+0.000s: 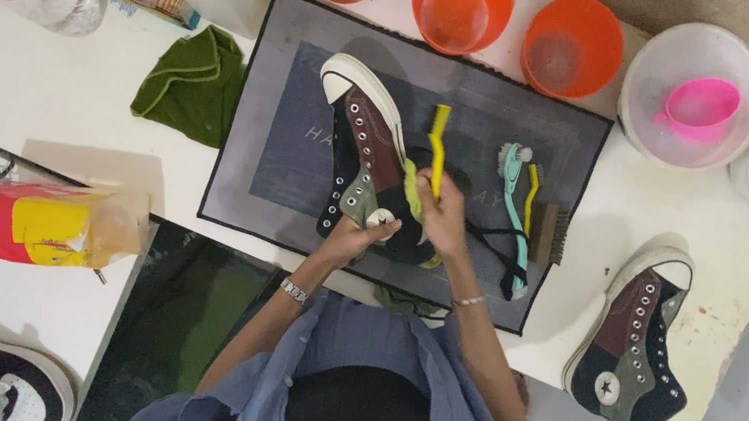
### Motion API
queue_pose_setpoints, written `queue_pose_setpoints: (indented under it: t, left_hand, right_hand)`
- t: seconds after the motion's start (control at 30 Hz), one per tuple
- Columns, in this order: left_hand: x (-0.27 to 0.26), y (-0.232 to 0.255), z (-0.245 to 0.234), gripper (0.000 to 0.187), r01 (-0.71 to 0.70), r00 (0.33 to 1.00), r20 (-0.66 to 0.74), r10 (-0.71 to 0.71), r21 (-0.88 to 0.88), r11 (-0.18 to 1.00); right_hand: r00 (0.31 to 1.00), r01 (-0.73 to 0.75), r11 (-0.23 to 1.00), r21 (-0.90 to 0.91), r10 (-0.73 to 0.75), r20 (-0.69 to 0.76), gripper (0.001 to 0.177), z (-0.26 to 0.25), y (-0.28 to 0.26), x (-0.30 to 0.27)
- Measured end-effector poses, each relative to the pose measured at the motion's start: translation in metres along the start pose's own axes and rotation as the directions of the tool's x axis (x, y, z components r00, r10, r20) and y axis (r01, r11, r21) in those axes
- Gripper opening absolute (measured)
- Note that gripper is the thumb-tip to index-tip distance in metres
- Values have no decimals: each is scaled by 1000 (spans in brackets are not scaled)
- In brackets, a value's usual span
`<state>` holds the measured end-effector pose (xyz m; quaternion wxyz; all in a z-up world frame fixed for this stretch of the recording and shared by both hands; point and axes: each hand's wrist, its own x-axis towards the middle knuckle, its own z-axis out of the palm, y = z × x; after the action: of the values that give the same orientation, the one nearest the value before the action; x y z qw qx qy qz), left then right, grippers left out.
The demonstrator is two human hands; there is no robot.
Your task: Deep cleaning a canvas high-top sneaker using brushes, cleaning solution, and a cloth.
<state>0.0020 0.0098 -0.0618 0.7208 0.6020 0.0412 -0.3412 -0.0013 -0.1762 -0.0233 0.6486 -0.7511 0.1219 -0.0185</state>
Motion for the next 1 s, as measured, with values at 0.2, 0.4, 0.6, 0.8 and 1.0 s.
queue_pose_setpoints:
  t: [0.2,0.4,0.6,0.8,1.0]
  left_hand:
    - [1,1,1,24,137,987,-59,-150,-180,974]
    - [-8,39,17,33,191,972,-65,-228,-355,915]
    - [9,10,-32,80,305,951,86,-296,-394,867]
    - [-1,54,-62,77,212,956,-71,-285,-504,837]
    - [-31,126,-31,101,113,968,-64,-241,-747,655]
  right_hand:
    - [996,56,914,-402,-80,-43,27,0,0,-39]
    - [986,-154,980,-124,144,-83,15,-35,8,-105]
    - [810,-286,765,577,515,-281,15,-113,58,-132]
    - [816,-201,941,273,315,-485,18,-193,24,-155]
    - [924,-97,867,-488,-104,-368,22,-169,-60,-127]
